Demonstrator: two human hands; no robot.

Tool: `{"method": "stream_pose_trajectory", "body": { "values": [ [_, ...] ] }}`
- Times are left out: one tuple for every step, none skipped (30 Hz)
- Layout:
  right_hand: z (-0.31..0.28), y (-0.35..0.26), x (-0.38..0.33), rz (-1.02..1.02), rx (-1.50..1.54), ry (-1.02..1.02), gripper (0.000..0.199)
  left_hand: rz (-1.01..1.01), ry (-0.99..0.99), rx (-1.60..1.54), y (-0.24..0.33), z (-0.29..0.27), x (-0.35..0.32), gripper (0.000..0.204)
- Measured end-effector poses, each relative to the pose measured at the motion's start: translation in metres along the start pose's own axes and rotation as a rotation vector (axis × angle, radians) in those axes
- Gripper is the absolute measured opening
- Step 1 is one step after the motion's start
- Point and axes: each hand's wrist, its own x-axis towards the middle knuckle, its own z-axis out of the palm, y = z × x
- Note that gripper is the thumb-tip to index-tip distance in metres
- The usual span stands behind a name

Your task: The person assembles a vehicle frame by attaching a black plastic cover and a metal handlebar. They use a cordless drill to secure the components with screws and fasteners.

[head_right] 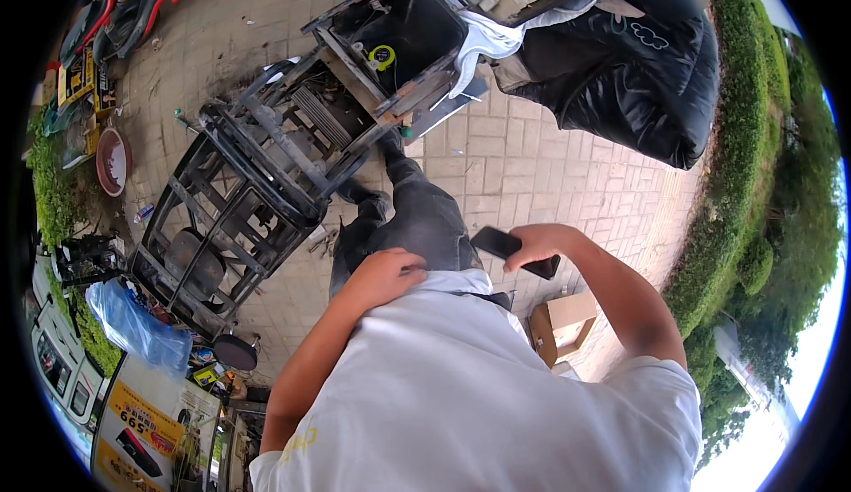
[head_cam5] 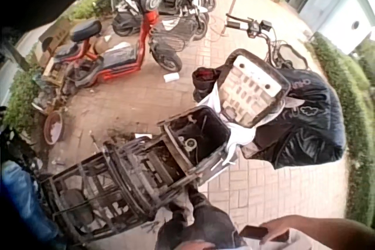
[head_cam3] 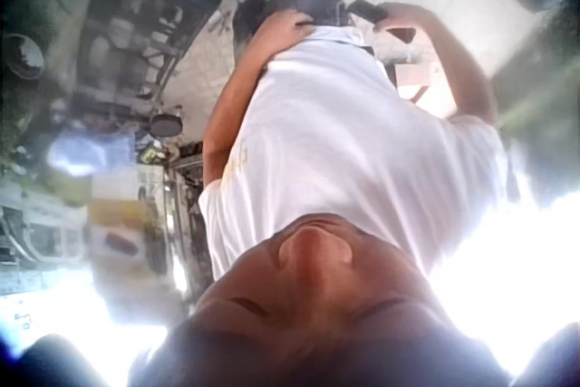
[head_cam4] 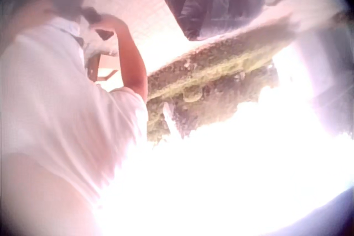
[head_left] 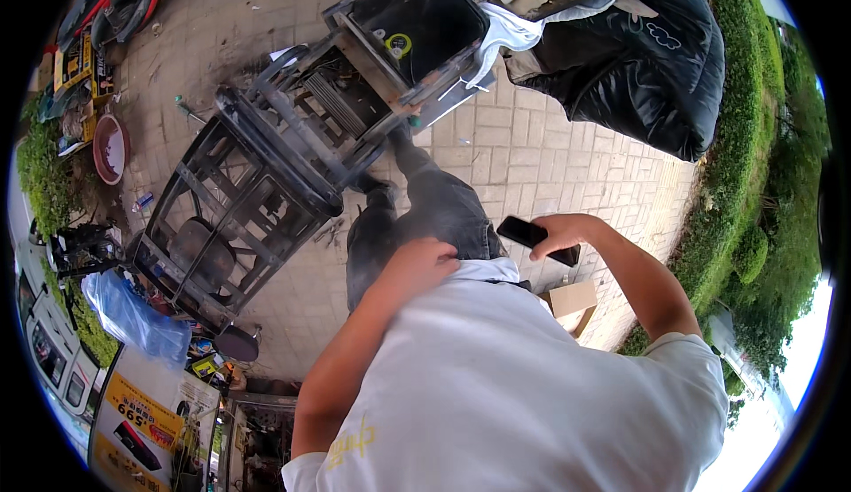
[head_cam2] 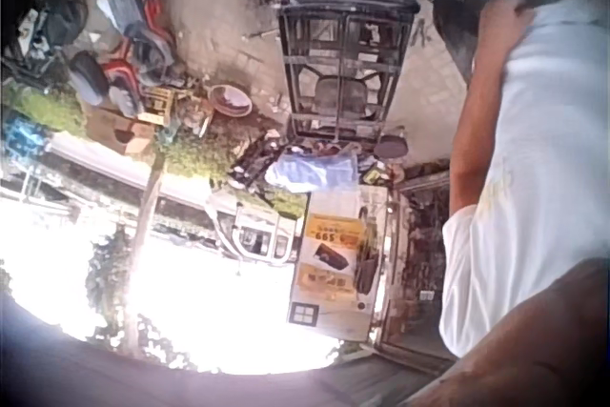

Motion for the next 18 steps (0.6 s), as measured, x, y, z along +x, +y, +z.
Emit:
{"method": "stream_pose_trajectory", "body": {
  "values": [
    [0.005, 0.001, -0.001, -0.019, -0.007, -0.077, 0.067, 0.010, -0.025, 0.021, 0.000, 0.000, 0.001, 0.028],
    [0.007, -0.006, -0.002, -0.018, -0.025, -0.115, 0.069, 0.016, -0.063, 0.014, 0.001, -0.001, 0.002, 0.027],
    [0.008, -0.019, -0.001, -0.020, -0.047, -0.151, 0.071, 0.021, -0.096, 0.009, 0.002, -0.004, 0.002, 0.026],
    [0.006, -0.030, 0.001, -0.084, -0.011, -0.155, 0.071, 0.025, -0.128, 0.004, 0.003, -0.007, 0.003, 0.025],
    [0.007, -0.036, 0.007, -0.185, -0.012, -0.123, 0.071, 0.002, -0.137, -0.038, 0.008, -0.010, 0.003, 0.024],
    [0.004, -0.045, 0.015, -0.187, -0.044, -0.121, 0.070, -0.023, -0.146, -0.077, 0.013, -0.014, 0.003, 0.023],
    [0.001, -0.055, 0.023, -0.188, -0.076, -0.119, 0.070, -0.048, -0.155, -0.116, 0.015, -0.018, 0.002, 0.023],
    [0.001, -0.065, 0.027, -0.118, -0.115, -0.009, 0.068, -0.024, -0.088, -0.115, 0.014, -0.019, 0.001, 0.022],
    [-0.002, -0.072, 0.028, -0.013, -0.104, 0.059, 0.074, 0.000, -0.021, -0.114, 0.011, -0.019, 0.000, 0.022],
    [0.004, -0.060, 0.040, -0.037, -0.029, 0.140, 0.078, 0.024, 0.046, -0.113, 0.008, -0.020, -0.001, 0.021],
    [0.011, -0.045, 0.048, -0.056, 0.041, 0.222, 0.082, 0.000, 0.088, -0.148, 0.005, -0.021, -0.002, 0.021],
    [0.013, -0.045, 0.042, -0.175, 0.200, 0.163, 0.081, -0.028, 0.131, -0.180, 0.001, -0.023, -0.003, 0.021],
    [0.013, -0.048, 0.035, -0.292, 0.357, 0.100, 0.080, -0.056, 0.174, -0.212, -0.003, -0.026, -0.002, 0.021],
    [0.013, -0.052, 0.023, -0.278, 0.452, 0.054, 0.076, -0.089, 0.186, -0.236, -0.006, -0.031, 0.000, 0.023],
    [0.015, -0.047, 0.025, -0.271, 0.468, 0.072, 0.079, -0.122, 0.197, -0.262, -0.010, -0.036, 0.002, 0.025],
    [0.016, -0.036, 0.030, -0.262, 0.484, 0.091, 0.082, -0.154, 0.207, -0.288, -0.014, -0.041, 0.006, 0.027],
    [0.011, -0.041, 0.029, -0.258, 0.497, 0.101, 0.085, -0.176, 0.264, -0.334, -0.021, -0.044, 0.009, 0.027],
    [-0.003, -0.052, 0.017, -0.254, 0.210, 0.289, 0.075, -0.197, 0.320, -0.382, -0.030, -0.047, 0.016, 0.027]
  ]
}}
